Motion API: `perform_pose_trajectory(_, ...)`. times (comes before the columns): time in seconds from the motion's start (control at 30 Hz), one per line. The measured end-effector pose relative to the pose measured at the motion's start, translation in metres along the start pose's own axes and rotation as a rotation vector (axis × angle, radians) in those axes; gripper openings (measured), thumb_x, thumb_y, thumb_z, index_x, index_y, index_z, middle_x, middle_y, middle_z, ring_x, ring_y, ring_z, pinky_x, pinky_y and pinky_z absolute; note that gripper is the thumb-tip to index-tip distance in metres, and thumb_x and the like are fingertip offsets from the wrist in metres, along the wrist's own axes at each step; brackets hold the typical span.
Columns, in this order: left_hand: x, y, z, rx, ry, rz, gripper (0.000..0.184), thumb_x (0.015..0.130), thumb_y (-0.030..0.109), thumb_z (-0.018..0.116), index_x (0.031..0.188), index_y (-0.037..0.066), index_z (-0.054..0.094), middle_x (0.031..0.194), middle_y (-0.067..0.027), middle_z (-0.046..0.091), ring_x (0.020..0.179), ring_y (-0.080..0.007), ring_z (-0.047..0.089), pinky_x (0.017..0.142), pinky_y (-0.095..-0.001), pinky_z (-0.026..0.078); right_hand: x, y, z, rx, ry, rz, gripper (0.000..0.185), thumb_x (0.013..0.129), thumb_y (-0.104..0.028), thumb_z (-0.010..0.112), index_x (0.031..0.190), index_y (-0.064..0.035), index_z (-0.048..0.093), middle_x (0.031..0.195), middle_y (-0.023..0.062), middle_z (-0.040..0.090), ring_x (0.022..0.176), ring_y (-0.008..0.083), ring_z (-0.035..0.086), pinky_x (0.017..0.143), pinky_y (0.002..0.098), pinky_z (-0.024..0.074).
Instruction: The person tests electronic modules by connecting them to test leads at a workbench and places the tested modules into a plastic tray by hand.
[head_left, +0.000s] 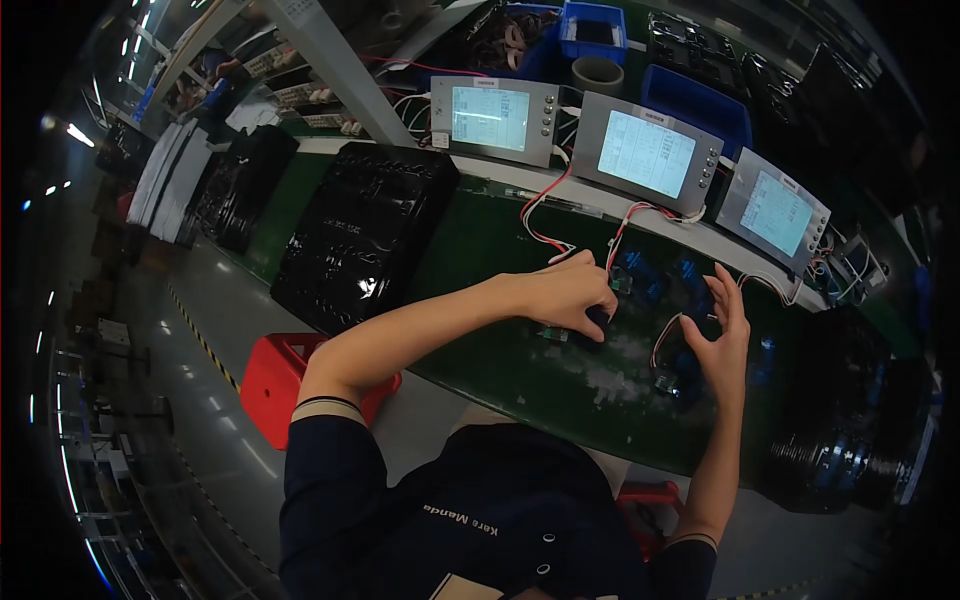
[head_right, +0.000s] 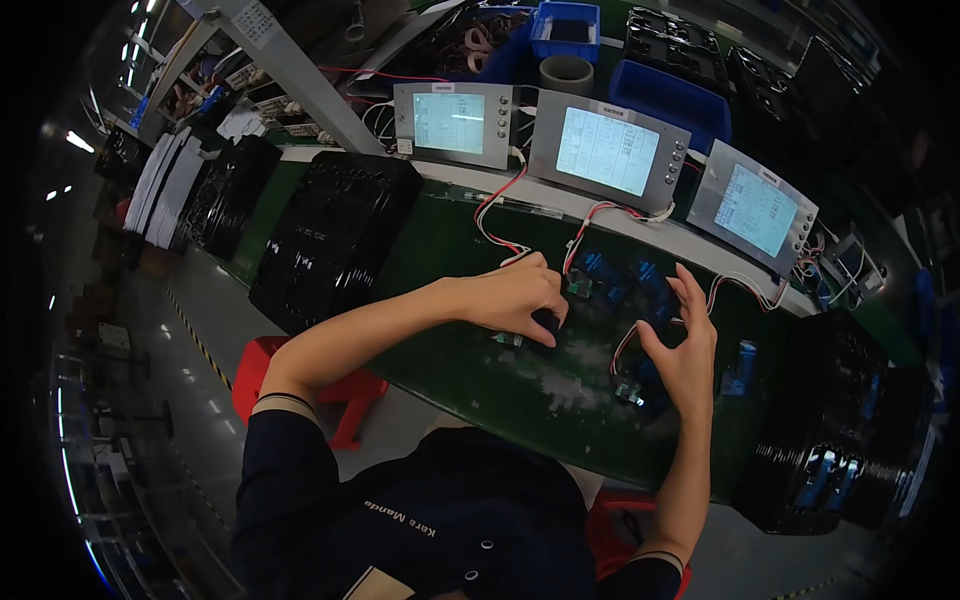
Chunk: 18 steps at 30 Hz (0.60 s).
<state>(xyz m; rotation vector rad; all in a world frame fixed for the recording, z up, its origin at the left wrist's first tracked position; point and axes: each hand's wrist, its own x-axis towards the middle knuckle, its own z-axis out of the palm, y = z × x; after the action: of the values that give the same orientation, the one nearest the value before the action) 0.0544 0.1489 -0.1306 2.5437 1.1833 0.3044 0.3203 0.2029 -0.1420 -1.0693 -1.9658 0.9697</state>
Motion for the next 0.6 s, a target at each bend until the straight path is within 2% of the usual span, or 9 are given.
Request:
perform_pose_trajectory(0.07, -0.008, -0.005, -0.013, -0.532, -0.089, -0.2, 0.024, 0.078, 0.026, 0.076, 0.089, 0.005, 0.071, 0.074, -0.0065, 0.061, 0.075, -0.0183, 0.056, 0.075, -0.0309, 0.04, -0.001, -0.002, -0.002, 0.043, 0.003, 0.02, 0.076, 0.071, -0.002, 0.074, 0.14, -0.0066, 0.043, 0.126, 0.0159, 0.057, 0.114, 0.0242, 0.057, 0.099, 0.0354, 0.0434)
perform_pose_trajectory(0.1, -0.018, -0.007, -0.021, -0.726, 0.067, -0.198, 0.016, 0.082, 0.017, 0.073, 0.089, 0.003, 0.073, 0.077, -0.0069, 0.064, 0.071, -0.0149, 0.058, 0.07, -0.0288, 0.044, -0.001, -0.002, -0.003, 0.082, 0.009, 0.048, 0.075, 0.072, 0.0, 0.073, 0.14, -0.0058, 0.042, 0.127, 0.0156, 0.057, 0.115, 0.0235, 0.056, 0.1, 0.035, 0.0426)
perform_pose_trajectory(0.17, -0.05, -0.01, -0.047, -0.842, 0.303, -0.302, 0.018, 0.084, 0.013, 0.072, 0.095, 0.0, 0.072, 0.079, -0.0042, 0.066, 0.077, -0.0119, 0.06, 0.069, -0.0255, 0.047, -0.001, 0.0, -0.004, 0.19, 0.006, 0.052, 0.074, 0.072, 0.001, 0.072, 0.14, -0.0045, 0.042, 0.127, 0.0153, 0.055, 0.116, 0.0228, 0.055, 0.101, 0.0344, 0.0423)
perform_pose_trajectory(0.2, -0.072, -0.015, -0.06, -1.066, 0.398, -0.449, 0.018, 0.084, 0.011, 0.071, 0.096, -0.002, 0.071, 0.082, -0.0024, 0.067, 0.08, -0.0103, 0.061, 0.076, -0.0227, 0.047, -0.002, 0.001, -0.004, 0.294, 0.008, 0.061, 0.074, 0.073, 0.003, 0.071, 0.14, -0.0031, 0.041, 0.128, 0.015, 0.054, 0.117, 0.022, 0.054, 0.101, 0.0337, 0.0419)
perform_pose_trajectory(0.3, -0.137, -0.054, -0.104, -0.886, 0.712, -0.646, 0.015, 0.088, 0.013, 0.067, 0.094, 0.0, 0.069, 0.084, -0.0029, 0.069, 0.077, -0.0084, 0.064, 0.074, -0.0216, 0.05, -0.001, -0.003, -0.005, 0.36, -0.007, 0.083, 0.073, 0.073, 0.005, 0.069, 0.14, -0.0012, 0.04, 0.128, 0.0147, 0.052, 0.117, 0.0206, 0.053, 0.102, 0.0324, 0.0413)
perform_pose_trajectory(0.37, -0.179, -0.086, -0.132, -0.811, 0.778, -0.872, 0.013, 0.087, 0.017, 0.069, 0.091, 0.005, 0.071, 0.078, 0.0033, 0.066, 0.065, -0.0022, 0.051, 0.059, -0.0173, 0.038, -0.001, -0.004, -0.004, 0.36, -0.016, 0.083, 0.073, 0.074, 0.005, 0.069, 0.14, -0.0013, 0.04, 0.127, 0.0145, 0.053, 0.116, 0.0202, 0.053, 0.101, 0.0321, 0.0416)
perform_pose_trajectory(0.4, -0.191, -0.097, -0.142, -0.738, 0.77, -0.934, 0.013, 0.086, 0.018, 0.07, 0.09, 0.006, 0.072, 0.074, 0.0048, 0.063, 0.059, -0.0017, 0.043, 0.055, -0.0177, 0.031, -0.001, -0.004, -0.003, 0.359, -0.019, 0.082, 0.073, 0.074, 0.005, 0.068, 0.14, -0.0014, 0.04, 0.127, 0.0142, 0.053, 0.115, 0.0199, 0.054, 0.101, 0.0319, 0.0418)
perform_pose_trajectory(0.5, -0.211, -0.121, -0.152, -0.634, 0.602, -1.132, 0.016, 0.083, 0.022, 0.073, 0.085, 0.006, 0.072, 0.067, 0.0051, 0.06, 0.056, -0.0029, 0.041, 0.052, -0.0186, 0.031, -0.001, -0.003, -0.001, 0.366, -0.023, 0.084, 0.073, 0.074, 0.006, 0.068, 0.14, -0.0012, 0.04, 0.126, 0.0139, 0.053, 0.114, 0.0194, 0.054, 0.1, 0.0314, 0.0425)
perform_pose_trajectory(0.6, -0.211, -0.147, -0.141, -0.634, 0.42, -1.185, 0.015, 0.082, 0.021, 0.074, 0.085, 0.006, 0.072, 0.066, 0.0046, 0.059, 0.055, -0.0038, 0.042, 0.049, -0.0194, 0.032, 0.0, -0.004, 0.001, 0.367, -0.023, 0.088, 0.073, 0.074, 0.006, 0.068, 0.14, -0.001, 0.039, 0.126, 0.0138, 0.053, 0.113, 0.0191, 0.054, 0.099, 0.0307, 0.0432)
